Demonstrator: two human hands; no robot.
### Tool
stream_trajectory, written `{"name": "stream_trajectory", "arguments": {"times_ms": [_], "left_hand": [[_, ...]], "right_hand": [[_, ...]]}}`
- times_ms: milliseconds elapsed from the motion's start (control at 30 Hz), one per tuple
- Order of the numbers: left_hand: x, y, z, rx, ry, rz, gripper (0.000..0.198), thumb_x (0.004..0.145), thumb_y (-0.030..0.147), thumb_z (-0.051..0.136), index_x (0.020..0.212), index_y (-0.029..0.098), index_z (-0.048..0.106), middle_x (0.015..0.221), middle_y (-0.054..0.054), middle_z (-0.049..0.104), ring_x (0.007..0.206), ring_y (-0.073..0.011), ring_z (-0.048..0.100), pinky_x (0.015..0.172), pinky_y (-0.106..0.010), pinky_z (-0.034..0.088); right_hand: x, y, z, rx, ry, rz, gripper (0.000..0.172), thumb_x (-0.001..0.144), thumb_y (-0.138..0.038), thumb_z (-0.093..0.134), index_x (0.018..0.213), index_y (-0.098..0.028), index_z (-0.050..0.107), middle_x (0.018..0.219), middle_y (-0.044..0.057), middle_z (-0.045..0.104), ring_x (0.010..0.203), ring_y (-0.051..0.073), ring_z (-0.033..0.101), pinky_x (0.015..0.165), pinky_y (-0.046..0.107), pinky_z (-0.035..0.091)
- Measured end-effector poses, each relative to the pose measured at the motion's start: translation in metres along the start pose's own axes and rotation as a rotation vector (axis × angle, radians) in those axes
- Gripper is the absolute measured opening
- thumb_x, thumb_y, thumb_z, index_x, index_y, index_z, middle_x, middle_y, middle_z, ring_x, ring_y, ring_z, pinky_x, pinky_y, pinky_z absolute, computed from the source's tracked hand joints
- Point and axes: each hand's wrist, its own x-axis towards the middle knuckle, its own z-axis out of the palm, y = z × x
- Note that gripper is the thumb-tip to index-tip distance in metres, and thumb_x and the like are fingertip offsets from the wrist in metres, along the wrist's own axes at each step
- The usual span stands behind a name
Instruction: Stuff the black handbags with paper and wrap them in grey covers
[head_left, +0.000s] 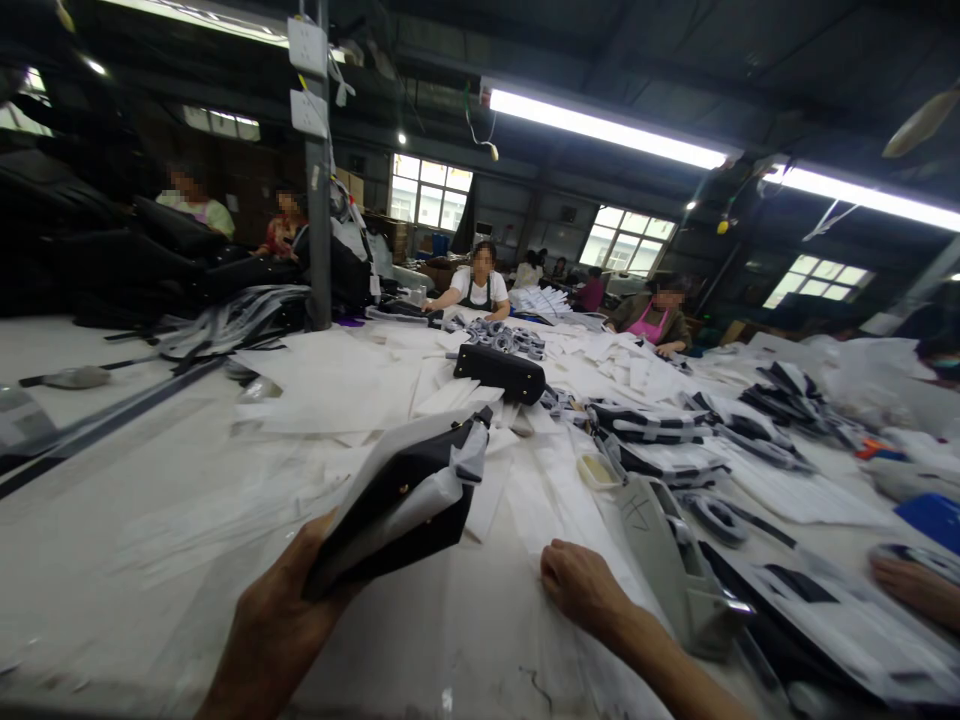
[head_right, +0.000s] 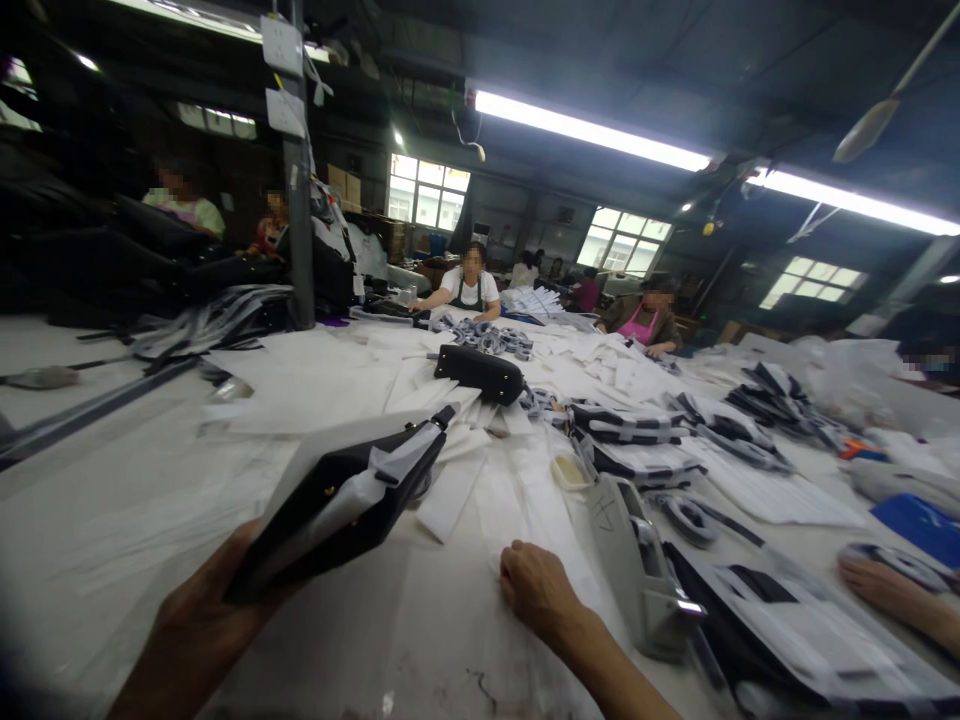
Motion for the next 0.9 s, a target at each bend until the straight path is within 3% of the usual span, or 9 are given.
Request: {"name": "stream_trajectory", "arguments": {"times_ms": [133,200,267,367,433,500,567,667,900], "left_hand": [[0.001,-0.001,-0.001,0.007,0.018,-0.035,0.04,0.079,0.044,0.065,0.117,0.033,0.059,0.084,0.007,0.071,0.069,-0.0184,0.071,0.064,-0.02,0.053],[0.001,-0.001,-0.001,0.002,0.027,-0.038,0.039,0.079,0.043,0.065,0.117,0.033,0.059,0.085,0.007,0.071,0.071,-0.019,0.072,0.065,-0.02,0.053],[0.0,-0.001,0.0,-0.01,0.034,-0.039,0.039,0.079,0.041,0.064,0.117,0.033,0.058,0.087,0.006,0.072,0.074,-0.0195,0.072,0.066,-0.02,0.054],[0.0,0.001,0.001,-0.031,0.033,-0.044,0.038,0.079,0.041,0.064,0.116,0.033,0.058,0.087,0.006,0.072,0.075,-0.0195,0.072,0.067,-0.02,0.054],[0.0,0.002,0.001,-0.042,0.036,-0.063,0.037,0.079,0.041,0.064,0.114,0.033,0.058,0.084,0.007,0.071,0.072,-0.0182,0.071,0.066,-0.019,0.053],[0.001,0.001,0.001,-0.047,0.043,-0.094,0.036,0.078,0.04,0.064,0.113,0.035,0.058,0.081,0.009,0.07,0.069,-0.0172,0.071,0.064,-0.018,0.053],[0.001,-0.002,0.001,-0.038,0.055,-0.118,0.036,0.078,0.041,0.064,0.113,0.036,0.058,0.08,0.009,0.07,0.068,-0.0173,0.071,0.062,-0.018,0.053],[0.0,-0.006,0.002,-0.011,0.068,-0.118,0.035,0.077,0.042,0.065,0.111,0.036,0.058,0.078,0.008,0.07,0.066,-0.0185,0.071,0.061,-0.02,0.054],[-0.004,-0.009,0.005,0.001,0.06,-0.116,0.035,0.079,0.041,0.057,0.114,0.035,0.057,0.081,0.006,0.071,0.068,-0.0196,0.071,0.062,-0.021,0.055]], "right_hand": [[0.001,-0.012,-0.016,0.054,-0.064,-0.034,0.02,0.072,-0.012,0.059,0.078,-0.023,0.074,0.08,0.002,0.073,0.073,0.019,0.067,0.064,0.026,0.042],[0.006,-0.023,-0.022,0.111,-0.049,-0.073,0.021,0.073,-0.019,0.063,0.089,-0.025,0.075,0.088,0.002,0.074,0.077,0.019,0.069,0.068,0.027,0.047],[0.018,-0.039,-0.021,0.154,0.047,-0.132,0.036,0.075,-0.024,0.066,0.111,-0.022,0.072,0.113,0.008,0.071,0.098,0.023,0.068,0.086,0.031,0.05],[0.046,-0.068,-0.007,0.179,0.149,-0.147,0.07,0.074,-0.028,0.071,0.141,-0.018,0.053,0.152,0.017,0.045,0.135,0.034,0.046,0.107,0.044,0.042],[0.068,-0.084,0.009,0.179,0.171,-0.118,0.081,0.072,-0.023,0.072,0.148,-0.017,0.043,0.159,0.019,0.032,0.144,0.038,0.034,0.109,0.05,0.042],[0.089,-0.09,0.023,0.14,0.249,-0.151,0.08,0.072,-0.009,0.064,0.148,-0.016,0.042,0.158,0.019,0.034,0.145,0.036,0.033,0.109,0.048,0.043],[0.106,-0.085,0.03,0.089,0.343,-0.215,0.075,0.069,0.003,0.053,0.141,-0.015,0.049,0.151,0.017,0.045,0.142,0.031,0.039,0.11,0.043,0.043],[0.129,-0.06,0.021,0.052,0.411,-0.277,0.062,0.07,0.009,0.045,0.124,-0.018,0.064,0.136,0.012,0.061,0.136,0.026,0.049,0.111,0.04,0.043],[0.166,0.004,-0.024,-0.011,0.417,-0.394,0.05,0.09,0.003,0.035,0.126,-0.016,0.064,0.135,0.014,0.063,0.137,0.023,0.048,0.113,0.044,0.042]]}}
